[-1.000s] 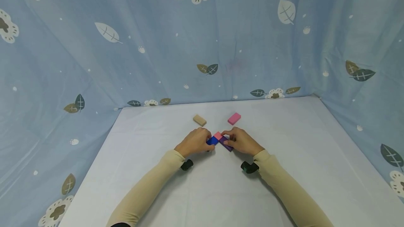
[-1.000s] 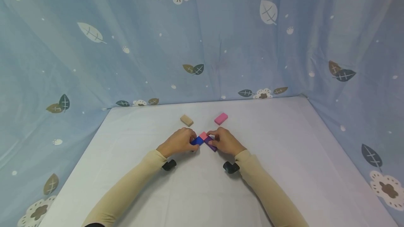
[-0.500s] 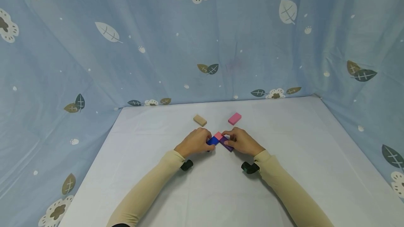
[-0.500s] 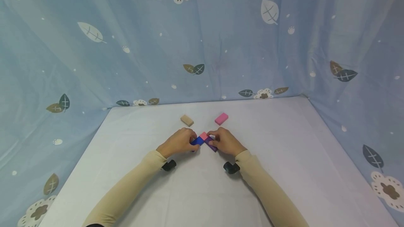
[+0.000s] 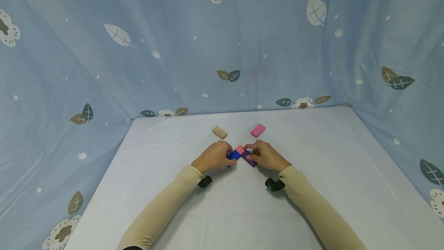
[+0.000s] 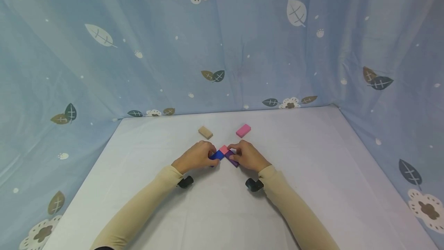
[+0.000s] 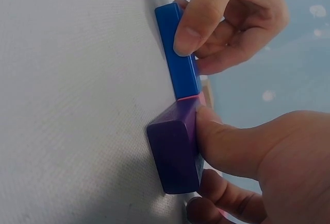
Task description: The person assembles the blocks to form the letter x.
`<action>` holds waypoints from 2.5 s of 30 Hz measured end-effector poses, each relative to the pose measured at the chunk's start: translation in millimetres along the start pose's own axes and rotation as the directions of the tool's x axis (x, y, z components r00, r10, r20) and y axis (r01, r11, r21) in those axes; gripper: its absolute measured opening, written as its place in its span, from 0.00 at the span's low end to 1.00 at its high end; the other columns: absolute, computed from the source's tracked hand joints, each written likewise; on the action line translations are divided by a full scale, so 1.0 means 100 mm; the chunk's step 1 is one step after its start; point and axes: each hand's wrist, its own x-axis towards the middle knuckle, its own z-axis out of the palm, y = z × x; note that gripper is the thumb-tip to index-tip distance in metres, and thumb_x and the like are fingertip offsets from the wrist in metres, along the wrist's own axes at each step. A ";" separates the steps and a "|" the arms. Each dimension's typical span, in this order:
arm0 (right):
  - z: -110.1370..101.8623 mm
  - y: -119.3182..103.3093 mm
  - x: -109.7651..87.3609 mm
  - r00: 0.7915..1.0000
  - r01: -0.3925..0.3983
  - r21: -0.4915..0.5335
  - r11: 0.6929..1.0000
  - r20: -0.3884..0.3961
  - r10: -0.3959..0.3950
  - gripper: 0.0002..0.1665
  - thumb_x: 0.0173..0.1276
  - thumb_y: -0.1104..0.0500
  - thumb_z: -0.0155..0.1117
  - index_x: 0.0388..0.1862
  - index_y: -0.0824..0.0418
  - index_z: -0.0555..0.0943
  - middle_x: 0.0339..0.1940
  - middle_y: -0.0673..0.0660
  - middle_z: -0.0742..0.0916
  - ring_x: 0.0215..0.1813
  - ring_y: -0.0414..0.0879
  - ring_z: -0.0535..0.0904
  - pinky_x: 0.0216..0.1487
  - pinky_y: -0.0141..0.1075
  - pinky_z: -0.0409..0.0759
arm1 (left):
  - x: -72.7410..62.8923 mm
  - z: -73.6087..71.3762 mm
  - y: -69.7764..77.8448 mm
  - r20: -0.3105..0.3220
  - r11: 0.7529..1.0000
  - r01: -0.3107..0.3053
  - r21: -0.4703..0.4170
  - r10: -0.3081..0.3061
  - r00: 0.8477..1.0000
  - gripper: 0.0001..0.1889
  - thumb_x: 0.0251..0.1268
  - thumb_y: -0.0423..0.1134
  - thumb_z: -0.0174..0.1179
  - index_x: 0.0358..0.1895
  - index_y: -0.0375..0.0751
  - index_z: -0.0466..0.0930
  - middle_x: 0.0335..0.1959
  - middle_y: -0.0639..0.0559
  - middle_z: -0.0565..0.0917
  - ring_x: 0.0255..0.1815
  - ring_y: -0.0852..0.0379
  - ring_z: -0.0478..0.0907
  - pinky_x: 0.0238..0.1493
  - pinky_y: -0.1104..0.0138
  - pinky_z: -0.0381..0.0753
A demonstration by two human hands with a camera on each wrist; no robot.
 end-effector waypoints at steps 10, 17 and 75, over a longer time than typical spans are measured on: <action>-0.01 -0.02 0.00 1.000 0.006 -0.010 1.000 0.003 -0.006 0.22 0.71 0.63 0.70 0.63 0.61 0.84 0.34 0.55 0.79 0.36 0.44 0.72 0.34 0.30 0.73 | 0.01 0.01 -0.02 0.009 1.000 0.007 -0.010 -0.007 1.000 0.10 0.62 0.46 0.72 0.34 0.43 0.87 0.22 0.59 0.80 0.20 0.67 0.70 0.22 0.74 0.68; 0.00 -0.01 0.00 1.000 0.017 -0.025 1.000 0.005 -0.017 0.22 0.71 0.63 0.70 0.63 0.59 0.84 0.34 0.54 0.79 0.36 0.44 0.72 0.34 0.31 0.72 | 0.02 0.01 -0.02 0.014 1.000 0.000 0.001 0.000 1.000 0.10 0.62 0.46 0.72 0.33 0.43 0.87 0.22 0.59 0.80 0.19 0.67 0.70 0.22 0.74 0.68; -0.01 0.03 0.01 1.000 0.015 -0.059 0.998 0.004 -0.015 0.21 0.71 0.63 0.69 0.63 0.59 0.84 0.33 0.54 0.80 0.36 0.44 0.73 0.36 0.32 0.73 | 0.08 -0.32 0.10 -0.323 0.993 -0.092 0.067 0.109 0.940 0.19 0.69 0.54 0.67 0.54 0.46 0.87 0.40 0.48 0.86 0.36 0.57 0.80 0.34 0.68 0.80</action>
